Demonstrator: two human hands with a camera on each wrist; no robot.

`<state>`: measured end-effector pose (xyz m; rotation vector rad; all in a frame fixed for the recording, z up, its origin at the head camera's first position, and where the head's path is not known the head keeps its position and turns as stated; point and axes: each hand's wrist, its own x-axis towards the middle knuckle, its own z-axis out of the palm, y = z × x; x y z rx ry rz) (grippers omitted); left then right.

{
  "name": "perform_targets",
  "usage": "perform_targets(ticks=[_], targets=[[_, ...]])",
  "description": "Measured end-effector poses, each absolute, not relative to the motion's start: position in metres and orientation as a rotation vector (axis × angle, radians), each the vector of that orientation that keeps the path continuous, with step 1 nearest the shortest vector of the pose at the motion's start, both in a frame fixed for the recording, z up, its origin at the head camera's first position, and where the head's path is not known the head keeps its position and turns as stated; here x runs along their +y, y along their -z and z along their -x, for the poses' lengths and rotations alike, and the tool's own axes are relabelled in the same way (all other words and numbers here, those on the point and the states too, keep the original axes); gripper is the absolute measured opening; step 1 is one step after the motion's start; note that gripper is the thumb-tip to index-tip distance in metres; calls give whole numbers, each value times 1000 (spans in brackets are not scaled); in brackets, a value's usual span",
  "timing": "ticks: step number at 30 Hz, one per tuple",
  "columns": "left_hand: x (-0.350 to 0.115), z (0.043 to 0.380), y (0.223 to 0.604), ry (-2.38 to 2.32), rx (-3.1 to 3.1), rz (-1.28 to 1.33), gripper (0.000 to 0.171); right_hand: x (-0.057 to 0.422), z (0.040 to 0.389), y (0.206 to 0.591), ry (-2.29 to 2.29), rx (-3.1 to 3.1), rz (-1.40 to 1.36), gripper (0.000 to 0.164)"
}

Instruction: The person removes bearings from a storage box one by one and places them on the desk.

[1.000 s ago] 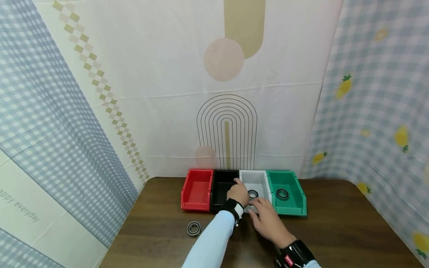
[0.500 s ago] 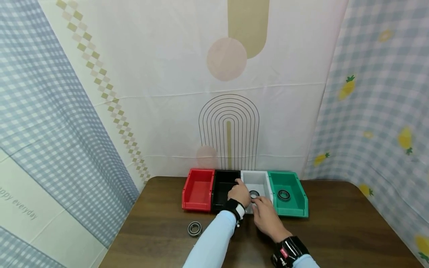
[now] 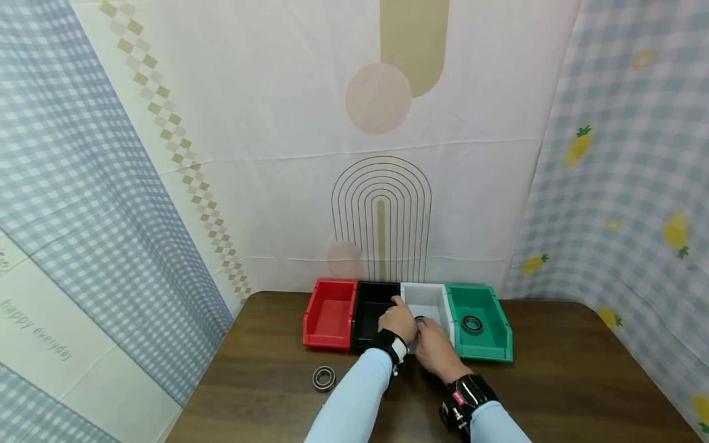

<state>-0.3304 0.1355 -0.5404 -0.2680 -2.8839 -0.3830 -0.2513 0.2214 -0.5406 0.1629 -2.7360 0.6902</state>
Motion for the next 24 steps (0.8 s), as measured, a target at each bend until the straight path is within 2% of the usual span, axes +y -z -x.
perform_targets(ticks=[15,21,24], targets=[[136,329,538,356,-2882,266,61,230,286,543,-693,-2851,-107,31],[135,328,534,385,-2892,256,57,231,290,540,-747,-2912,-147,43],[136,329,536,399,-2906,267,58,232,291,537,-770,-2939,-134,40]])
